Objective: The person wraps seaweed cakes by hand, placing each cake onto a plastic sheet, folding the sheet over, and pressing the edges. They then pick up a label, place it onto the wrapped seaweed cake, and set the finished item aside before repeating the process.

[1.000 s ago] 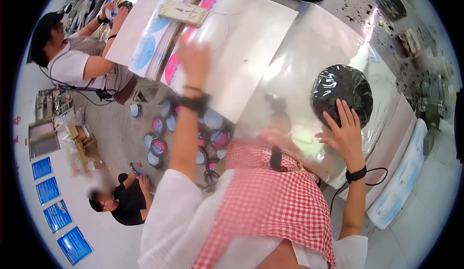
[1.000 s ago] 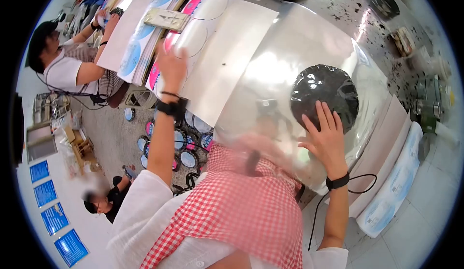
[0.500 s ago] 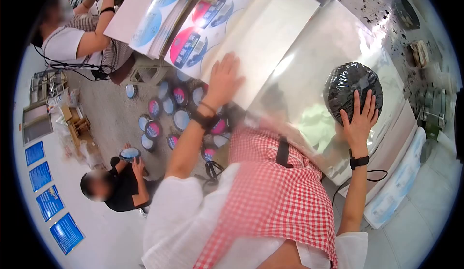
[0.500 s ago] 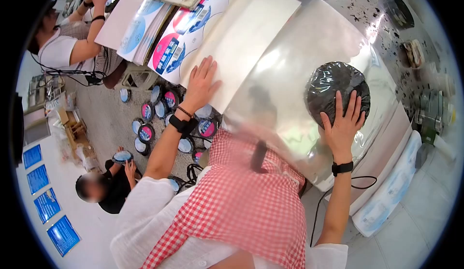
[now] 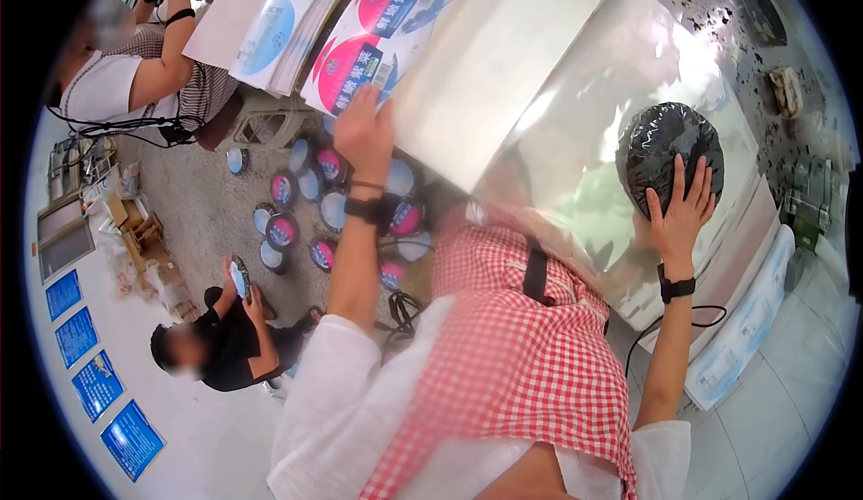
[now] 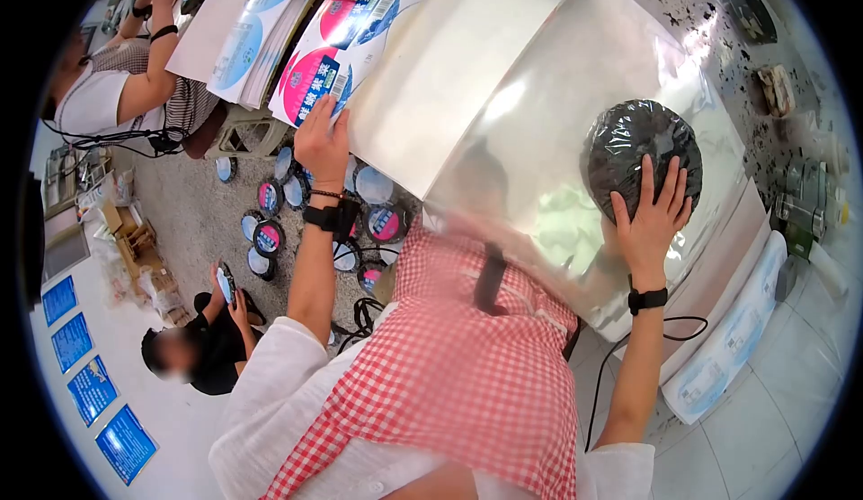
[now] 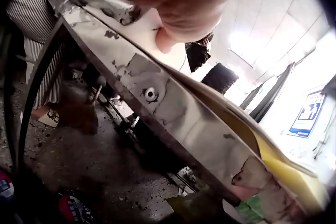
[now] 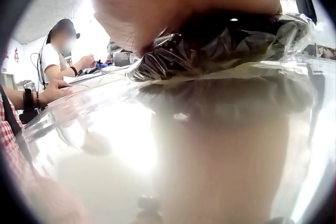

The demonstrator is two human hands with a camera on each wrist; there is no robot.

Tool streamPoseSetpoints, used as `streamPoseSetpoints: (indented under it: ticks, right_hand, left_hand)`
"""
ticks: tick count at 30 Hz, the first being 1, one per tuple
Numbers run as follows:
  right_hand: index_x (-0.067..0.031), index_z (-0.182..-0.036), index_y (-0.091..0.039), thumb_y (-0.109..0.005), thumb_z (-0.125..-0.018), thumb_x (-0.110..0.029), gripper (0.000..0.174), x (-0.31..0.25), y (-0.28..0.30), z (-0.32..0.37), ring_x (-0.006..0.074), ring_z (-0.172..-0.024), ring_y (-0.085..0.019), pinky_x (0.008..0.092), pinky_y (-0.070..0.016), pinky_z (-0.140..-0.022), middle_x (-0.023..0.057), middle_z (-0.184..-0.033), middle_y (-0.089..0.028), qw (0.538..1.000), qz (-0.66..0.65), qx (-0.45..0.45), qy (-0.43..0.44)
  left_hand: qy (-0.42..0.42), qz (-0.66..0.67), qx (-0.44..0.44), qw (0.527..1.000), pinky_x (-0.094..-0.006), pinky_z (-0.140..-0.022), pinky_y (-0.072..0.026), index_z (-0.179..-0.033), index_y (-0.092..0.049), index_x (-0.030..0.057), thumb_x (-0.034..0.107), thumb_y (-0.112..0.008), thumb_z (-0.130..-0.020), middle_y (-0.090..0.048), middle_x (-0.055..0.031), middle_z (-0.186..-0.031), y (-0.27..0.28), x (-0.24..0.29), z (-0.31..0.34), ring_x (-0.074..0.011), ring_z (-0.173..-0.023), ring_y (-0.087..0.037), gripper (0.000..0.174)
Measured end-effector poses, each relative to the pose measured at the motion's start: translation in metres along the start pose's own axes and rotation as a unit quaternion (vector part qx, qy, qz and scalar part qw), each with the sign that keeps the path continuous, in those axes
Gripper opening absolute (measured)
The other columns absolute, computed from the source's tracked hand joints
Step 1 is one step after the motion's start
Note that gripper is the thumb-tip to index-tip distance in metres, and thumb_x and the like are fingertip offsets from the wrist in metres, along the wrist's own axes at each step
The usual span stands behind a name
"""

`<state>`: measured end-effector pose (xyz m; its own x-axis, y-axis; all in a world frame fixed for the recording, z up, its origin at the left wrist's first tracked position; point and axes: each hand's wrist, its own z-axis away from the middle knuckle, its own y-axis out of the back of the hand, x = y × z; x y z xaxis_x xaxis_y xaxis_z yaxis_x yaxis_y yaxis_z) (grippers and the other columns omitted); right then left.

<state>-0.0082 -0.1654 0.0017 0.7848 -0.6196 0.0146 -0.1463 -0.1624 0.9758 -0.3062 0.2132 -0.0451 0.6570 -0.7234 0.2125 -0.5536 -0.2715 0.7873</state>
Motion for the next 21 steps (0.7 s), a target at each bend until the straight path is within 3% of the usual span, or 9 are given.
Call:
streamPoseSetpoints:
  ticks: [3, 5, 6, 8, 12, 13, 16, 19, 21]
  right_hand:
    - [-0.0236, -0.149, -0.033, -0.052, -0.092, -0.049, 0.066, -0.002, 0.0, -0.002, 0.0325, -0.144, -0.018, 0.0561, -0.0138, -0.111, 0.0116, -0.158, -0.019, 1.0, 0.003, -0.005, -0.006]
    - [-0.0241, -0.148, -0.034, -0.054, -0.091, -0.048, 0.065, -0.001, 0.001, 0.0, 0.0323, -0.144, -0.019, 0.0559, -0.0139, -0.111, 0.0116, -0.158, -0.02, 1.0, -0.002, -0.009, -0.01]
    - [-0.0248, -0.148, -0.036, -0.055, -0.09, -0.048, 0.065, -0.001, 0.0, 0.0, 0.0322, -0.144, -0.02, 0.0558, -0.014, -0.111, 0.0114, -0.157, -0.021, 1.0, -0.007, -0.003, -0.012]
    - [-0.0255, -0.147, -0.038, -0.057, -0.089, -0.048, 0.065, -0.001, -0.001, -0.002, 0.0321, -0.143, -0.02, 0.0557, -0.014, -0.111, 0.0113, -0.157, -0.022, 1.0, -0.016, 0.003, -0.014]
    - [-0.0243, -0.148, -0.035, -0.056, -0.09, -0.047, 0.066, -0.002, 0.001, -0.001, 0.0318, -0.144, -0.019, 0.0554, -0.013, -0.112, 0.0111, -0.157, -0.021, 1.0, -0.016, 0.0, -0.013]
    - [-0.0237, -0.149, -0.034, -0.055, -0.091, -0.046, 0.066, -0.002, 0.001, 0.0, 0.0316, -0.144, -0.018, 0.0551, -0.0127, -0.112, 0.0109, -0.158, -0.02, 1.0, -0.013, -0.001, -0.012]
    - [-0.0258, -0.146, -0.038, -0.06, -0.088, -0.046, 0.066, -0.003, -0.003, 0.0, 0.0315, -0.143, -0.019, 0.0558, -0.0127, -0.111, 0.0112, -0.157, -0.022, 0.999, -0.021, 0.003, -0.029]
    - [-0.0265, -0.146, -0.037, -0.06, -0.088, -0.046, 0.066, -0.004, -0.001, -0.001, 0.0312, -0.143, -0.02, 0.0557, -0.0124, -0.112, 0.0108, -0.157, -0.022, 0.999, -0.031, 0.011, -0.028]
    - [-0.0268, -0.147, -0.037, -0.06, -0.088, -0.046, 0.066, -0.004, -0.001, -0.001, 0.0309, -0.143, -0.02, 0.0556, -0.0123, -0.112, 0.0108, -0.157, -0.022, 0.999, -0.03, 0.011, -0.03]
  left_hand:
    - [0.006, 0.036, -0.013, 0.999, -0.0337, -0.076, -0.0525, -0.098, -0.072, 0.0051, 0.02, -0.076, -0.076, -0.072, -0.0091, -0.098, 0.011, -0.003, -0.015, -0.0254, -0.087, -0.069, 0.027]
    - [0.084, 0.146, -0.055, 0.984, -0.0312, -0.073, -0.0529, -0.093, -0.073, 0.0034, 0.021, -0.077, -0.075, -0.072, -0.01, -0.091, 0.012, -0.014, -0.021, -0.0232, -0.08, -0.069, 0.025]
    - [0.122, 0.199, -0.075, 0.969, -0.03, -0.071, -0.0531, -0.09, -0.074, 0.0025, 0.021, -0.077, -0.075, -0.072, -0.0104, -0.088, 0.014, -0.021, -0.026, -0.0222, -0.076, -0.069, 0.024]
    - [0.294, 0.221, -0.148, 0.918, -0.024, -0.068, -0.0498, -0.091, -0.073, -0.0006, 0.018, -0.076, -0.08, -0.072, -0.0051, -0.079, 0.03, -0.026, -0.049, -0.008, -0.072, -0.062, 0.022]
    - [0.354, 0.384, -0.121, 0.844, -0.0215, -0.068, -0.0474, -0.095, -0.072, -0.0038, 0.015, -0.072, -0.086, -0.07, -0.0029, -0.081, 0.036, -0.076, -0.075, -0.0081, -0.073, -0.061, 0.021]
    - [0.345, 0.374, -0.169, 0.844, -0.0216, -0.071, -0.0479, -0.094, -0.072, -0.0017, 0.017, -0.076, -0.082, -0.071, -0.0047, -0.09, 0.043, -0.081, -0.08, -0.0099, -0.08, -0.061, 0.023]
    - [0.115, 0.249, -0.207, 0.939, -0.0239, -0.074, -0.0487, -0.091, -0.072, 0.0017, 0.018, -0.077, -0.081, -0.07, -0.0089, -0.106, 0.03, -0.043, -0.058, -0.012, -0.085, -0.064, 0.02]
    - [0.047, 0.173, -0.115, 0.977, -0.0256, -0.078, -0.0491, -0.09, -0.071, 0.0015, 0.014, -0.078, -0.078, -0.067, -0.0097, -0.116, 0.021, -0.012, -0.044, -0.013, -0.092, -0.063, 0.018]
    - [0.136, 0.25, -0.147, 0.947, -0.0285, -0.08, -0.0503, -0.087, -0.072, 0.0016, 0.015, -0.078, -0.076, -0.068, -0.0114, -0.112, 0.013, -0.03, -0.045, -0.0181, -0.096, -0.064, 0.018]
